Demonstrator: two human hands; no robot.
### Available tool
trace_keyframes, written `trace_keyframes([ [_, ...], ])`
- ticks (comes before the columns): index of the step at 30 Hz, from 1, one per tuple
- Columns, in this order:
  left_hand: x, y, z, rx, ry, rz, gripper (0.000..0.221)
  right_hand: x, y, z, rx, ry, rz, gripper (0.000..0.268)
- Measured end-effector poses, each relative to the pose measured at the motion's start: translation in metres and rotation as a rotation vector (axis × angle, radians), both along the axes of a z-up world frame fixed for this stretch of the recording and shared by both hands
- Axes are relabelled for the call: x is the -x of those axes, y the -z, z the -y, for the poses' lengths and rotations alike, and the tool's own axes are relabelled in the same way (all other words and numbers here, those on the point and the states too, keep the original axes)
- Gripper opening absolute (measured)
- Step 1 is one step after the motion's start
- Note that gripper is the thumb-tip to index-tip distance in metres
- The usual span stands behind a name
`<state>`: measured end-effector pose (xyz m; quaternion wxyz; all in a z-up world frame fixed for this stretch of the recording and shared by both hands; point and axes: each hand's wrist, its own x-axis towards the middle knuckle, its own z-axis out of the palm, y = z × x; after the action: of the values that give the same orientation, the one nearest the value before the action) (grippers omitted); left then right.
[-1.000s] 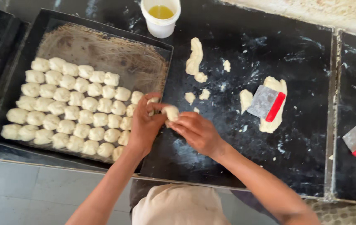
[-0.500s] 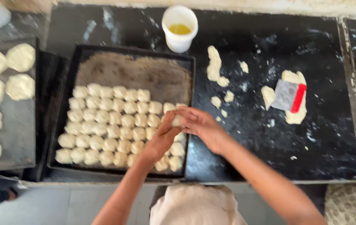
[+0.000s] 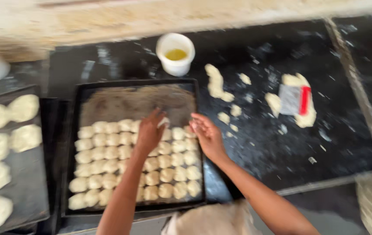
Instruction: The person prepares small portions of dough by hand and with a bench scraper on a dark counter, subsequently arranging them in rows on a black baking tray.
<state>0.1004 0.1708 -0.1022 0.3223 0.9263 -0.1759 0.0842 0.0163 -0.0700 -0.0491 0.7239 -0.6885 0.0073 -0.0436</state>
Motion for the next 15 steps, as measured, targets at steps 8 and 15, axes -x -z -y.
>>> trace_keyframes([
  [8,0.020,0.028,0.013,-0.403,-0.093,0.007,0.045,0.033,0.025,0.264,0.845,0.481,0.180,0.032],
  [15,0.033,-0.014,0.027,-0.277,-0.037,-0.068,0.049,-0.074,0.006,0.367,1.225,0.462,-0.383,0.117],
])
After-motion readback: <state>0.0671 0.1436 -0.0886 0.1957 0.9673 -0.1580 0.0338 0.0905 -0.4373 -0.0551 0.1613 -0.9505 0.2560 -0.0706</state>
